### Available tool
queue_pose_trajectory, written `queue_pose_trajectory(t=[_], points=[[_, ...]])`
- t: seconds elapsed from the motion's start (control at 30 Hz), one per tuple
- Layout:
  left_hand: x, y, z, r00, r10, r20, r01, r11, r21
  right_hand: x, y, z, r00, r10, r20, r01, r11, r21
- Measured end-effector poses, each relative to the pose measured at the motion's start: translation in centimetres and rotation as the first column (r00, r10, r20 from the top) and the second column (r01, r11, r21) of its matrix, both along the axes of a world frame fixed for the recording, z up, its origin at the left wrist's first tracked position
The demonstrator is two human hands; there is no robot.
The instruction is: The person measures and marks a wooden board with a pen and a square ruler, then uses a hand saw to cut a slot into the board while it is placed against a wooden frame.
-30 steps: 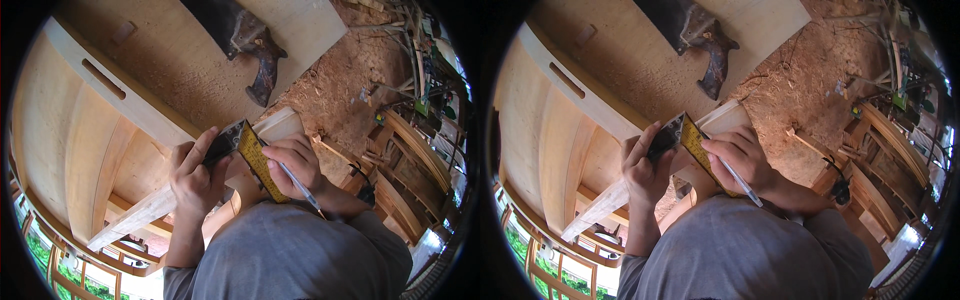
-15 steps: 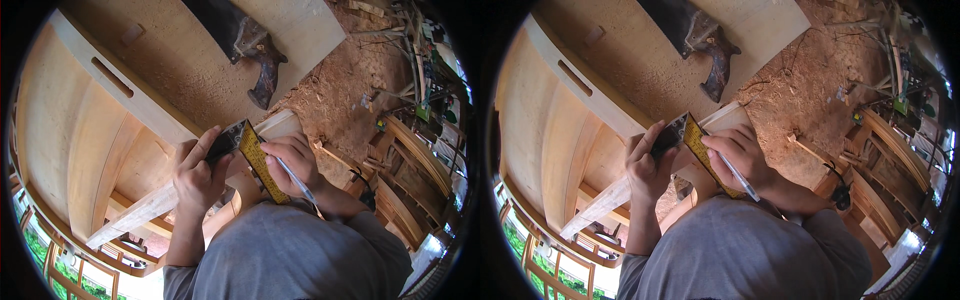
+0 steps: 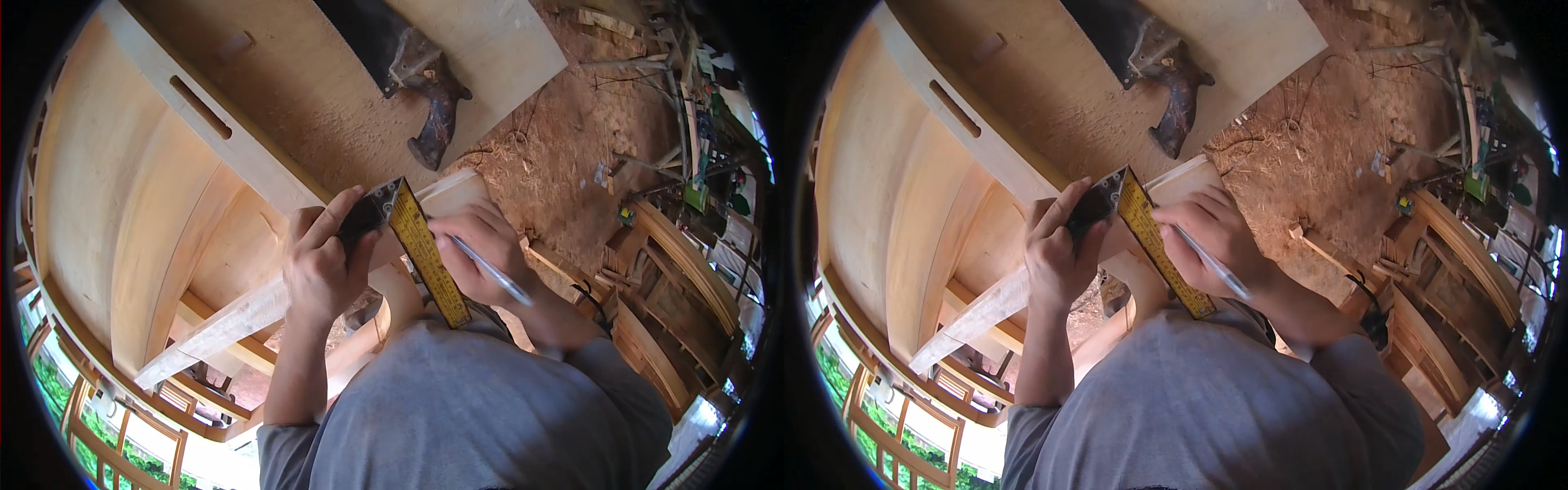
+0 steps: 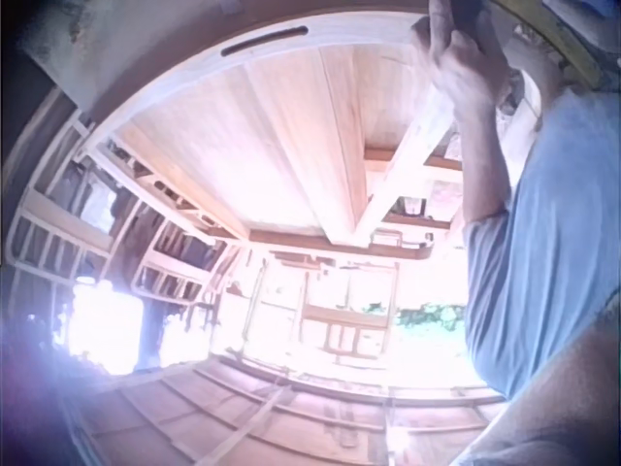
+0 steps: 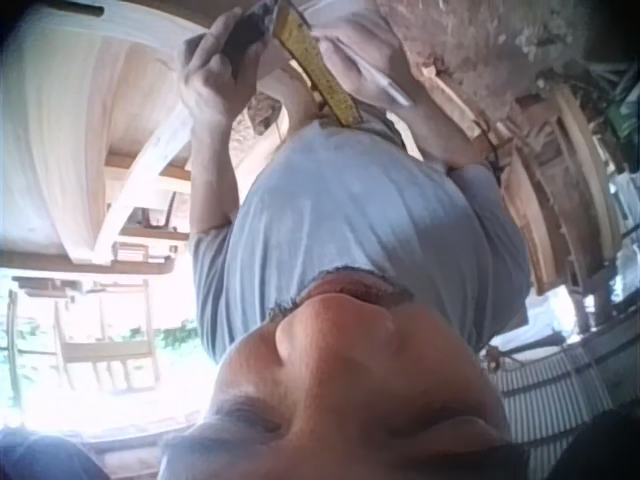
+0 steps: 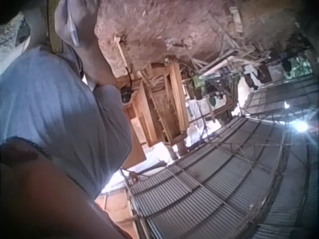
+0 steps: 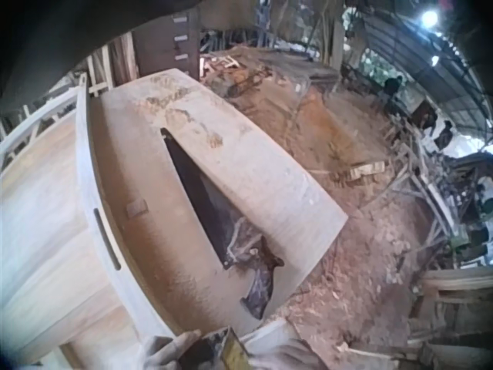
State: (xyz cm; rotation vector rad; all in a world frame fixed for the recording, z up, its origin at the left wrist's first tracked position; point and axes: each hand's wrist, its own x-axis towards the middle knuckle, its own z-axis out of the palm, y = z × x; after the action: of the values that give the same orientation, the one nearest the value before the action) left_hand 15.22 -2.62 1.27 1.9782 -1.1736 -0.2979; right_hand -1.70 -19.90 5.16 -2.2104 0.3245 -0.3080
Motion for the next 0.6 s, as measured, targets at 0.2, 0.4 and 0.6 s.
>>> queue_pose_trajectory(t=[0.2, 0.4, 0.6], points=[[-0.2, 0.1, 0.1, 1.000, 0.023, 0.008, -0.023, 1.000, 0.000, -0.4, 0.1, 0.4, 0.999, -0.012, 0.048, 0.015, 0.999, -0.052], [-0.4, 0.4, 0.1, 0.999, 0.039, 0.032, -0.039, 0.999, -0.006, -0.8, -0.4, 2.0, 0.934, 0.025, -0.357, 0.039, 0.985, 0.170], [-0.5, 0.6, 0.2, 0.999, 0.044, 0.030, -0.044, 0.999, 0.010, 2.6, -0.9, 1.6, 0.933, -0.119, -0.338, 0.188, 0.966, 0.178]])
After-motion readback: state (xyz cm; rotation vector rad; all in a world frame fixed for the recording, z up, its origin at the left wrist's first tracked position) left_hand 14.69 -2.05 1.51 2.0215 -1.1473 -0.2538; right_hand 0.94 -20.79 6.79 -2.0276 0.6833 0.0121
